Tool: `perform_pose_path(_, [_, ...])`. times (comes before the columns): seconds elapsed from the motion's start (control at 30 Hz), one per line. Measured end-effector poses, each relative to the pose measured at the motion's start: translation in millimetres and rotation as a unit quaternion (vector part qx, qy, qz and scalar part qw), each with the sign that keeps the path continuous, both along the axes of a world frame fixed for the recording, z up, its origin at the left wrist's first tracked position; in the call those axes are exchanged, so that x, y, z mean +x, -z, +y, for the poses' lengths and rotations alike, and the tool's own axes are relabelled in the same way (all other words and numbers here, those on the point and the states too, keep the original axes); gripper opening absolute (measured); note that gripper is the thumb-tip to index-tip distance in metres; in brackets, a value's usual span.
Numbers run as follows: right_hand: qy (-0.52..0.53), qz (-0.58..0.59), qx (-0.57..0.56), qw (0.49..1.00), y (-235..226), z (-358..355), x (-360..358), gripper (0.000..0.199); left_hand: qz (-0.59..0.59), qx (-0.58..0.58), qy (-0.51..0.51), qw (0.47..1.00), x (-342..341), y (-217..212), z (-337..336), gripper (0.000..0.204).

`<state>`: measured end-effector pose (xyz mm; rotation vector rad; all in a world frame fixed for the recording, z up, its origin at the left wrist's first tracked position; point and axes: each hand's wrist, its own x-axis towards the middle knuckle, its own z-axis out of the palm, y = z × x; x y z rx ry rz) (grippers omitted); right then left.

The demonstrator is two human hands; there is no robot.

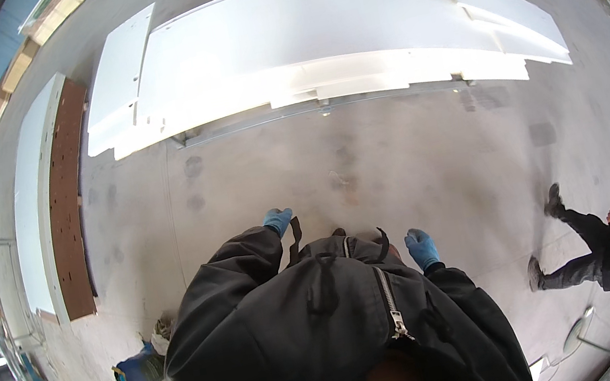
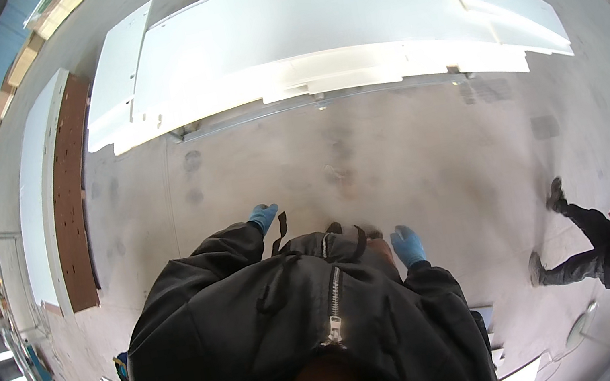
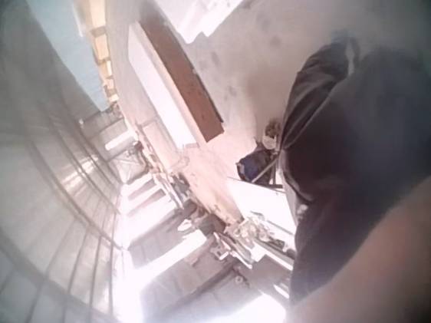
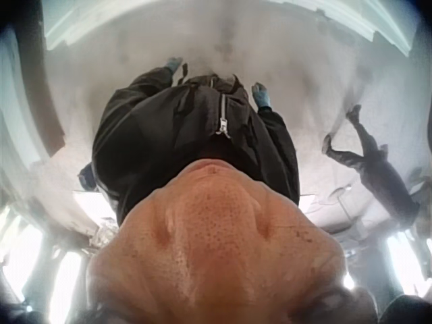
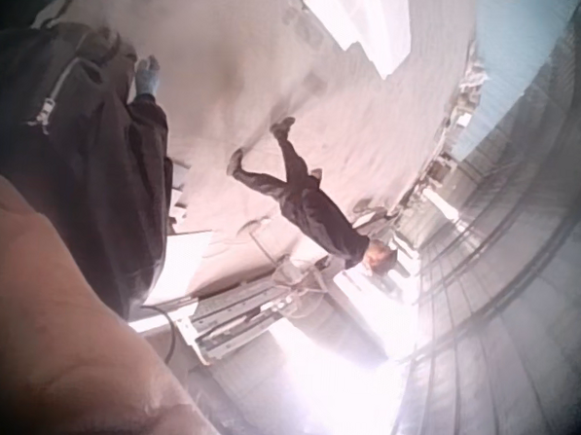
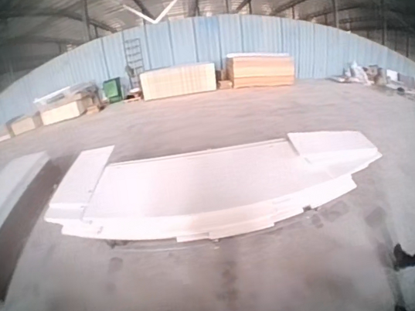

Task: The person measures white rectangular panels with a tape measure, then lifts and stacks them with a coworker. The person repeatedly measures different panels and repositions them on the floor.

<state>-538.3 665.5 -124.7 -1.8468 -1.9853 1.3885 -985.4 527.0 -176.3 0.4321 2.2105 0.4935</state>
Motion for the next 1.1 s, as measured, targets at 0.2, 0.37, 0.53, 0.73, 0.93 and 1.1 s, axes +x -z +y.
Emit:
perform_pose_path(0.2, [0.022, -0.022, -0.085, 0.996, 25, 58, -20, 0.047, -0.067, -0.083, -0.03, 0.994, -29, 36, 16, 0.058])
perform_pose_path(0.37, [-0.017, -0.06, -0.047, 0.997, 51, 135, -50, 0.052, -0.148, -0.039, -0.103, 0.983, -62, 20, 59, 0.05])
perform_pose_path(0.53, [-0.003, -0.077, -0.08, 0.994, 40, 198, -84, 0.048, -0.126, 0.047, -0.154, 0.979, -87, -4, 117, 0.038])
perform_pose_path(0.73, [0.0, -0.097, -0.098, 0.99, 17, 240, -109, 0.045, -0.144, 0.051, -0.131, 0.98, -94, 8, 163, 0.043])
perform_pose_path(0.93, [0.068, -0.135, -0.119, 0.981, 30, 234, -128, 0.045, -0.226, -0.055, -0.115, 0.966, -152, 24, 183, 0.036])
perform_pose_path(1.1, [0.077, -0.127, -0.149, 0.978, 42, 204, -160, 0.042, -0.194, -0.053, -0.091, 0.975, -218, 27, 208, 0.035])
